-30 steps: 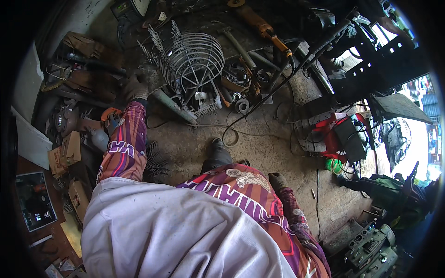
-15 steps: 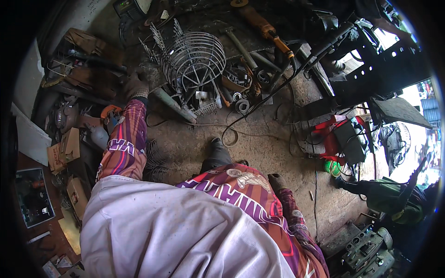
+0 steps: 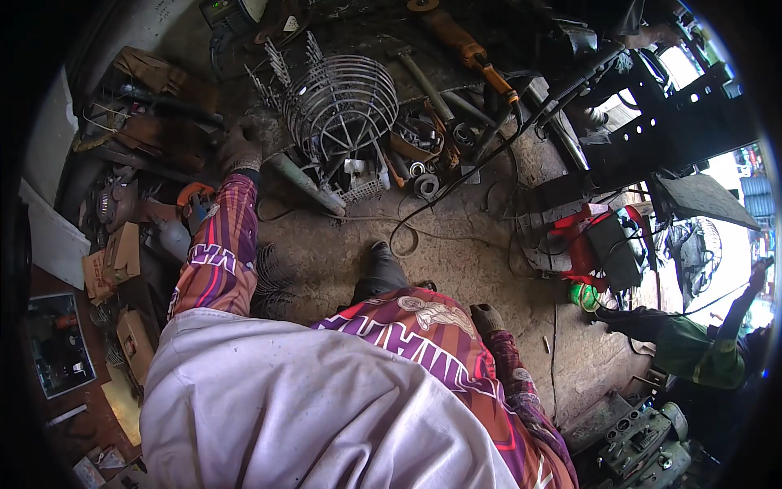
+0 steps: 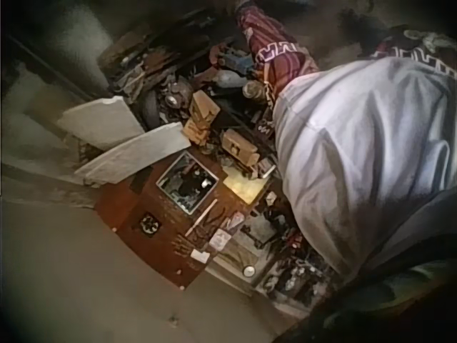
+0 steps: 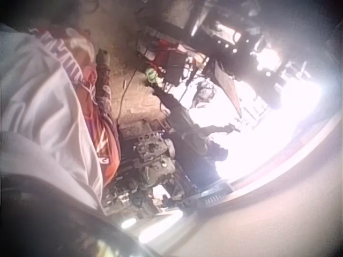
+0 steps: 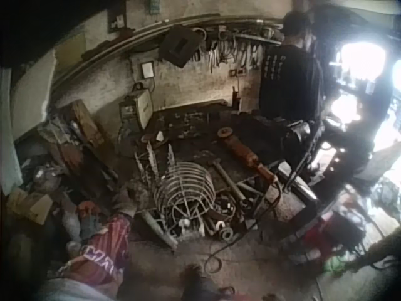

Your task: The person uses a welding tool to fuse together parts of a wire frame structure and a metal pipe. They hold the metal parts together by hand or with a tool, apply the welding arc to multiple joints, and tap the metal with a hammer to adjust or secure it.

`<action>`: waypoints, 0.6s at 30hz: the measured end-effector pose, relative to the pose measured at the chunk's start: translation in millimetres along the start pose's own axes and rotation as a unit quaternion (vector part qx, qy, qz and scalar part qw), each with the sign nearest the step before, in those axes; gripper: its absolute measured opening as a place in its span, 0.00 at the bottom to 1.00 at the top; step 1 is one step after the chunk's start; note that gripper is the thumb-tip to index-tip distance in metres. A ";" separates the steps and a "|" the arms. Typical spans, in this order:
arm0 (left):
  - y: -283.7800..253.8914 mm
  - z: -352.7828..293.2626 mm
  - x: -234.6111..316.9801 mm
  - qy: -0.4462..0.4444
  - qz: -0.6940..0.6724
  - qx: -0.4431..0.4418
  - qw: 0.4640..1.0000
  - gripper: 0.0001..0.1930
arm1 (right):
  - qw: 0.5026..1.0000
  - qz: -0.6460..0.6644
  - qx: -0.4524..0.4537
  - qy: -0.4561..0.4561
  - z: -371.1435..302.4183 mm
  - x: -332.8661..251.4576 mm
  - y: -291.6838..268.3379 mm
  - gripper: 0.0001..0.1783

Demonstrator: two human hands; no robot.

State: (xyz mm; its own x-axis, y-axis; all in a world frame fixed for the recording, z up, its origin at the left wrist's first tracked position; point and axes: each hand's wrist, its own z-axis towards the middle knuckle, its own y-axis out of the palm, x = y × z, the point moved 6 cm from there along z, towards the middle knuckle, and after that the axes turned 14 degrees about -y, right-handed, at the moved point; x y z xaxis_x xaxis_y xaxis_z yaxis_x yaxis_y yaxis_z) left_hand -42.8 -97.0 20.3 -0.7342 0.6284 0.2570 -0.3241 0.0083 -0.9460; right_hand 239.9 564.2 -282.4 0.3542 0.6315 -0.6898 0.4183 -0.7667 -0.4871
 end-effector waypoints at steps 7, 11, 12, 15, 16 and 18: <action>-1.2 -1.1 -1.4 -0.009 -0.006 -0.022 1.000 0.14 | 0.999 0.039 0.019 0.013 -4.8 -13.1 0.5 0.25; 2.9 0.0 -6.9 -0.023 0.001 -0.033 0.999 0.15 | 0.999 0.023 0.011 0.031 -6.6 -20.0 0.2 0.24; 3.4 -0.3 -4.9 -0.026 0.006 -0.037 0.999 0.15 | 0.999 0.024 0.015 0.032 -6.5 -19.2 -0.2 0.23; 28.5 13.2 -13.3 0.025 -0.022 -0.005 0.999 0.16 | 0.998 0.053 0.017 0.041 -6.2 -17.1 5.4 0.22; 37.9 24.9 -16.6 0.056 -0.041 0.013 0.998 0.17 | 0.995 0.081 0.016 0.047 -5.4 -18.7 9.8 0.21; 51.5 31.5 -14.4 0.115 -0.100 -0.030 0.988 0.21 | 0.992 0.111 0.028 0.060 -4.7 -10.0 10.8 0.22</action>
State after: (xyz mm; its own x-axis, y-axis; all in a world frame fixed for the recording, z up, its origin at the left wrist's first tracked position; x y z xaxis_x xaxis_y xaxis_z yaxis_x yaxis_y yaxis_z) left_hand -67.8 -130.1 -25.9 -0.5025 0.7695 0.3942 -0.4076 0.1912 -0.8929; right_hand 244.8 550.1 -278.3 0.5316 0.4533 -0.7155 0.2738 -0.8914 -0.3613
